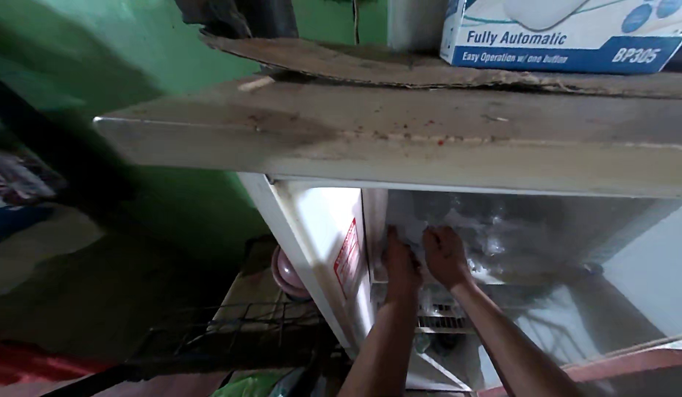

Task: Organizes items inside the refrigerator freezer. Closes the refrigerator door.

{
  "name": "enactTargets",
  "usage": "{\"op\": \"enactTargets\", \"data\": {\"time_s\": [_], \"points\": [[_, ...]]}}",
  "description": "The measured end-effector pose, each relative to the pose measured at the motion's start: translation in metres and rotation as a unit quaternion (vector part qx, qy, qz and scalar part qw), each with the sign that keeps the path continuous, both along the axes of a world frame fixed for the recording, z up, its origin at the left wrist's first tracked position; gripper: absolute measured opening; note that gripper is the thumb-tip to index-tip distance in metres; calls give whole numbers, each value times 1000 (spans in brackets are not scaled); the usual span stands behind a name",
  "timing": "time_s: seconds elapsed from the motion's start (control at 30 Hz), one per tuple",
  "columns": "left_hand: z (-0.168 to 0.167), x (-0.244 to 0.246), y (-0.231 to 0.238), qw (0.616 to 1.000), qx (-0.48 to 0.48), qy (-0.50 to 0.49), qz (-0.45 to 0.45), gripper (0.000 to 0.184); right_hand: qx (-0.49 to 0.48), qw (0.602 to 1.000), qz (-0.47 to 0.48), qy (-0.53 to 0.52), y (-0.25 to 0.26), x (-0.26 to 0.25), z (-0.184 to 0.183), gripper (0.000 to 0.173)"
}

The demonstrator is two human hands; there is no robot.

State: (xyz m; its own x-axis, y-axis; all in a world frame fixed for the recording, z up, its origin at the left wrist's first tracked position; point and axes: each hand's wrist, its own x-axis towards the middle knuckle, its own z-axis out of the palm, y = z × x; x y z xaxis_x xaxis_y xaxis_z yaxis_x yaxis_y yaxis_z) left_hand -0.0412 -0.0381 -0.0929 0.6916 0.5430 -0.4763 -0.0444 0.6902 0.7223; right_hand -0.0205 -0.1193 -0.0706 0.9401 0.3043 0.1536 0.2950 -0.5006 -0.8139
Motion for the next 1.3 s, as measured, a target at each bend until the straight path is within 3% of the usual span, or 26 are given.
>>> {"op": "enactTargets", "data": {"time_s": [0.13,0.2,0.33,0.43,0.63,0.73,0.93,1.0,1.13,1.2,1.3], "points": [[12,1,1,997,-43,-67,-12,47,147,985,85,24,-9,15,-27,33],[12,0,1,998,-14,-62,-25,53,160,980,110,52,-12,21,-27,36],[12,9,-3,999,35,-9,1,48,-34,988,143,-53,-8,22,-9,30],[10,12,-1,997,72,5,5,53,-145,977,144,-58,-2,14,6,32],[14,17,0,994,92,57,17,58,-161,976,139,-34,-2,10,8,31],[7,18,2,986,154,68,2,59,-170,974,145,-28,-2,13,7,30],[0,20,5,987,157,46,10,61,-194,968,157,1,0,13,13,31],[-2,16,3,989,145,8,-1,60,-184,972,148,20,0,9,16,32],[2,3,6,997,3,-71,-21,61,-65,989,136,-5,3,9,11,30],[7,6,4,999,-28,-30,-10,57,-37,990,133,-20,0,12,10,28],[6,6,7,999,-1,20,-32,53,-7,987,153,-47,-8,18,9,29]]}}
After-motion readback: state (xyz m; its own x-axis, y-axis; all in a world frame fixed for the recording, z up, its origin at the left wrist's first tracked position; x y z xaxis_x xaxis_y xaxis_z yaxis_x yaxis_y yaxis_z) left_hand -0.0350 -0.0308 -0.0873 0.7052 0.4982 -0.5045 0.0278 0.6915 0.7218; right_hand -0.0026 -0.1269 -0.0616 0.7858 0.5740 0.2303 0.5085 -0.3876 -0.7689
